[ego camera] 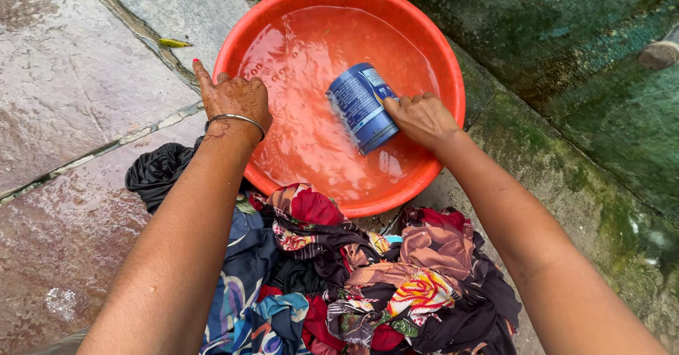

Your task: The person washes clothes by hand, scrubbing individual items in a bucket of soapy water, dipping them in a tub of water, and wringing them out.

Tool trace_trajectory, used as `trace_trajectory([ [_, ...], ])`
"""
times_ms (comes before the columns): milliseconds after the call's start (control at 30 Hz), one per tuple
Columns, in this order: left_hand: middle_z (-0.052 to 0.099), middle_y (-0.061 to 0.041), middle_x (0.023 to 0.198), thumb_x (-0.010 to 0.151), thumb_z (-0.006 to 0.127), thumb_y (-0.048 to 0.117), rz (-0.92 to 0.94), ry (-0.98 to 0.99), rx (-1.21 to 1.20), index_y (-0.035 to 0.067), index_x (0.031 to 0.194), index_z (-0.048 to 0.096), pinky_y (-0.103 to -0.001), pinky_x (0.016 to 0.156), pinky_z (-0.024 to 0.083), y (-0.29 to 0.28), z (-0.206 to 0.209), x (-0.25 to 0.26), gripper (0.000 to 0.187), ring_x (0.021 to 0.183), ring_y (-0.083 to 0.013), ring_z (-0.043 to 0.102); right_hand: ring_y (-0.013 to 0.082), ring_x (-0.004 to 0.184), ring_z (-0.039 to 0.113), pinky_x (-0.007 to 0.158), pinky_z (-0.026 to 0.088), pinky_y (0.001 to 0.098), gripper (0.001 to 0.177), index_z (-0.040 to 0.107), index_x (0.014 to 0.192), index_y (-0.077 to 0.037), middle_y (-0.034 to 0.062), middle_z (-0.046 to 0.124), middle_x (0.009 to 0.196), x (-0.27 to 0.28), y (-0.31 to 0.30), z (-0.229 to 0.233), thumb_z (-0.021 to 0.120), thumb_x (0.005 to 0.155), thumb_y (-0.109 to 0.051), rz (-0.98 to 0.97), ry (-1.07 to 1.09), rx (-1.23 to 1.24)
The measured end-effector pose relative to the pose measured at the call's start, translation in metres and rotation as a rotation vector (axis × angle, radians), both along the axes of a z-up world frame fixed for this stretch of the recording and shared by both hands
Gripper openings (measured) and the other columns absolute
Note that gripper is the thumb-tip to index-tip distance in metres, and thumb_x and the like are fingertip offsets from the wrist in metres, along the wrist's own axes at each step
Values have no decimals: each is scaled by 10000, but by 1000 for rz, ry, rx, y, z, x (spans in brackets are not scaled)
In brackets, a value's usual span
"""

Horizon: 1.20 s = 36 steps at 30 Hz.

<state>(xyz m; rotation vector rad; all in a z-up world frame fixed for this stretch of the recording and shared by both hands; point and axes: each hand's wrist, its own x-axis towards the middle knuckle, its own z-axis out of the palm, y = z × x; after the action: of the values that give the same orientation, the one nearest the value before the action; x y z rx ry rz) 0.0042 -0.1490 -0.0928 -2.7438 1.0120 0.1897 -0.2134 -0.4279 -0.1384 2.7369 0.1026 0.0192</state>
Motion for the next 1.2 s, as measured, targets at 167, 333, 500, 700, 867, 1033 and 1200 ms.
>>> trace_trajectory([
  [167,741,-160,1159,925,592,214,-19,7,-7,108,1192,728,-693,1175,14,-7,3,-3,318,1243,-329,610,361,700,710,553,552,492,211,526,1167,-75,166,703,843,21,-3,22,553,960,-97,-226,108,194],
  [333,742,-149,1158,931,593,210,-27,4,-9,107,1209,719,-700,1179,18,-9,17,-7,322,1244,-325,612,444,819,665,707,494,568,341,516,1178,-82,208,700,859,40,0,75,644,867,-132,-364,90,504],
  [500,740,-142,1155,921,602,223,14,6,-47,114,1233,702,-692,1180,6,-5,38,-7,345,1254,-323,600,417,888,664,738,493,556,345,565,1155,-67,208,702,912,38,-3,105,678,839,-147,-408,-58,764],
  [700,743,-147,1185,960,574,207,14,-8,-19,122,1209,732,-695,1195,-1,2,64,-7,308,1286,-321,591,377,904,716,795,526,504,338,596,1144,-78,183,739,950,9,3,133,673,829,-173,-519,-190,822],
  [867,738,-159,1174,927,582,213,-15,-72,-116,109,1206,721,-696,1162,-15,-4,87,-15,329,1251,-332,596,418,863,684,782,505,537,327,618,1170,-90,195,727,885,-16,23,164,676,861,-178,-457,-219,574],
  [1033,738,-143,1189,936,569,179,-32,-71,-161,113,1189,736,-703,1171,-18,-3,113,-26,311,1253,-328,603,412,829,679,756,506,534,300,634,1145,-97,191,711,831,-33,33,190,665,858,-180,-470,-279,530],
  [1200,732,-134,1222,953,550,161,-30,-64,-117,109,1210,739,-708,1181,-37,9,131,-28,324,1269,-335,601,407,778,675,752,504,534,294,656,1148,-113,189,693,740,-42,38,206,656,860,-166,-526,-298,453],
])
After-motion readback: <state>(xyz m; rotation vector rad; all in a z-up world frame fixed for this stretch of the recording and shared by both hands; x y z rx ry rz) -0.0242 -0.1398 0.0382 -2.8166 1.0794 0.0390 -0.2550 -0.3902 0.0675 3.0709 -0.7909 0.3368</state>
